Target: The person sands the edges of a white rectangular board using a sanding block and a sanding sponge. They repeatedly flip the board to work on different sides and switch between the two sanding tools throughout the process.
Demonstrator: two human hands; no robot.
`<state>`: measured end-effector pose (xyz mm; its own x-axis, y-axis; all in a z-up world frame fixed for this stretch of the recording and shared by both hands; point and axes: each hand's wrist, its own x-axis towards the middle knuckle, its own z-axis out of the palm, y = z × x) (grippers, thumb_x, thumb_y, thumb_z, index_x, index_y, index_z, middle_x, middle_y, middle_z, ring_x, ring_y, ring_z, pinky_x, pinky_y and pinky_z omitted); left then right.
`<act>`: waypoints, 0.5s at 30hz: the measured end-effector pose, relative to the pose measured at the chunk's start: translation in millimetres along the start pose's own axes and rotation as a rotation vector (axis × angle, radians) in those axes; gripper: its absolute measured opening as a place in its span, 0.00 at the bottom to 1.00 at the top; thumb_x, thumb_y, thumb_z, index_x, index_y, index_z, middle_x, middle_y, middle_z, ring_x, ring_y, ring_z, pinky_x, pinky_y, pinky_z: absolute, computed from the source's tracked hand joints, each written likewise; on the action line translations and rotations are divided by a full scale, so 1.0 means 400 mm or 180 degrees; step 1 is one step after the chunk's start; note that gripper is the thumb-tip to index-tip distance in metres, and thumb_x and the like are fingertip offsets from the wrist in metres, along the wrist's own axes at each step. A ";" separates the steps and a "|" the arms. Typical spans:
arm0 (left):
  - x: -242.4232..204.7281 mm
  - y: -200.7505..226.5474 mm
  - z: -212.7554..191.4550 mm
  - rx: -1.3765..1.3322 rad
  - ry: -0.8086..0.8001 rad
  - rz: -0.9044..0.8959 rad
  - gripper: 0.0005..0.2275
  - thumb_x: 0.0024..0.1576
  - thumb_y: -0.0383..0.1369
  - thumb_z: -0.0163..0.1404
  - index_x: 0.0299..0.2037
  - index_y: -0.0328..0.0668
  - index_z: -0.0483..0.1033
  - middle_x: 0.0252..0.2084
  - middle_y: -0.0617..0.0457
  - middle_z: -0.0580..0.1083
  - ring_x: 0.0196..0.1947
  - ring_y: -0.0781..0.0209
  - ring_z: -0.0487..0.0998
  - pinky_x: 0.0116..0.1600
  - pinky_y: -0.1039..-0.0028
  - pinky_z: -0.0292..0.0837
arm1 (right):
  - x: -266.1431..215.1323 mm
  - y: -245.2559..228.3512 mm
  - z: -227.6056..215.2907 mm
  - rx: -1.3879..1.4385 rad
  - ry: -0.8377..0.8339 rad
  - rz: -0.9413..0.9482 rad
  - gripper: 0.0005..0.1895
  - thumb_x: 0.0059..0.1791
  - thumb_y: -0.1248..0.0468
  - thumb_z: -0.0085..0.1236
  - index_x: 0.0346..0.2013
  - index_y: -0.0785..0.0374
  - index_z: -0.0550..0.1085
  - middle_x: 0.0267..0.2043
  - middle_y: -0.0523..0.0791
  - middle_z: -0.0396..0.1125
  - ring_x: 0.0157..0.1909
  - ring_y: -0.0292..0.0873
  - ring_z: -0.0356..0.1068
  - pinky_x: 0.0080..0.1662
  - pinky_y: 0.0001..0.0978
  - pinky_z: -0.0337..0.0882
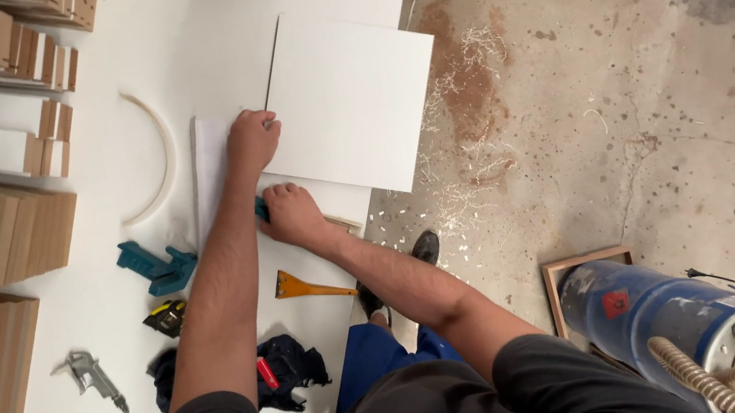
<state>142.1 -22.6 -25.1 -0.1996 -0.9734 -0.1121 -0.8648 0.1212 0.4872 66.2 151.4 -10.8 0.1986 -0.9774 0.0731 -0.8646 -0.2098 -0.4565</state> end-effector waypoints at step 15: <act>-0.009 0.496 0.103 0.0451 -0.0079 0.1511 0.26 0.64 0.50 0.50 0.68 0.44 0.69 0.70 0.39 0.64 0.72 0.43 0.62 0.74 0.51 0.53 | -0.380 0.426 -0.359 0.3778 0.1492 0.3070 0.22 0.59 0.45 0.45 0.60 0.57 0.66 0.43 0.49 0.63 0.45 0.46 0.66 0.43 0.40 0.78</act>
<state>-47.8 13.0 36.5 -0.5962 -0.7996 0.0723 -0.7295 0.5771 0.3671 -177.5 260.2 27.6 -0.5304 -0.6943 -0.4864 0.2995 0.3833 -0.8737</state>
